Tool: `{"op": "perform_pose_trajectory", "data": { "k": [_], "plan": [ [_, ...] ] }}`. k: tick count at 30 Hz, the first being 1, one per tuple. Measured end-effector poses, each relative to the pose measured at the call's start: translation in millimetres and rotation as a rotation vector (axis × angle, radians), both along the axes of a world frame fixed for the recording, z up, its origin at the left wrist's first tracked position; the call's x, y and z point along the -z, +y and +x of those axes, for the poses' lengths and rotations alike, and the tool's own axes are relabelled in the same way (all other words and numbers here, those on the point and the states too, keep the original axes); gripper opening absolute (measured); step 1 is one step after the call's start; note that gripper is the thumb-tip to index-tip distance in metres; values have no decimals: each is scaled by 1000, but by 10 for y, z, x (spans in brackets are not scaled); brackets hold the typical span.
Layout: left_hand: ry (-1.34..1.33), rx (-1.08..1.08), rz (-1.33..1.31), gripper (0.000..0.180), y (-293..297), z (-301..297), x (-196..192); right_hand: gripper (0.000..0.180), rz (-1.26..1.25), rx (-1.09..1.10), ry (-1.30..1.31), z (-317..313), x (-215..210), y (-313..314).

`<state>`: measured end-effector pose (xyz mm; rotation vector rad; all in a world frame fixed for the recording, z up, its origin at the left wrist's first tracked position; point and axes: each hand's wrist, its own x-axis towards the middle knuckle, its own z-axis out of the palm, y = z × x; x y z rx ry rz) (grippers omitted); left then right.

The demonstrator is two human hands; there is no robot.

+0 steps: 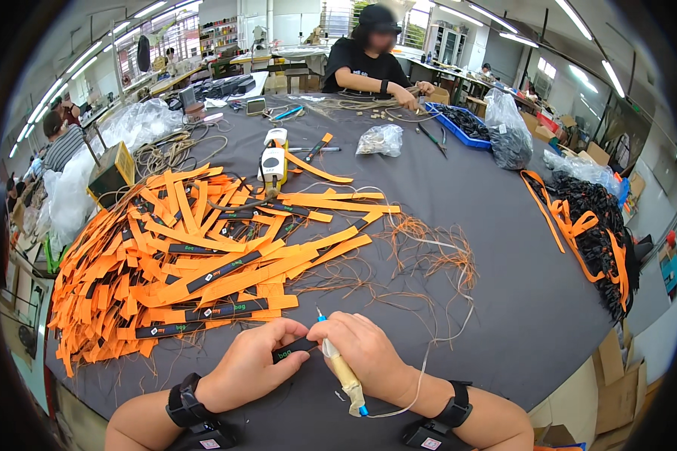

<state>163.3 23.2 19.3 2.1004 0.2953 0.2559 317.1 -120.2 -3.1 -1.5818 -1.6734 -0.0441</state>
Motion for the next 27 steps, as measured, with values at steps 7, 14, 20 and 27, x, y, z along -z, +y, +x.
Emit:
{"op": "perform_pose_trajectory", "data": {
  "k": [7,14,20,27],
  "plan": [
    [-5,38,67,32,10,-3,29,38,-65,-47,174,-13,5,-7],
    [-34,41,80,31,13,-2,41,37,-16,-41,189,-38,-18,-17],
    [-77,-31,96,30,76,19,133,36,-51,-81,191,-87,-106,-43],
    [-104,-157,-22,35,174,40,275,32,-70,-246,170,-172,-171,-106]
  ]
}}
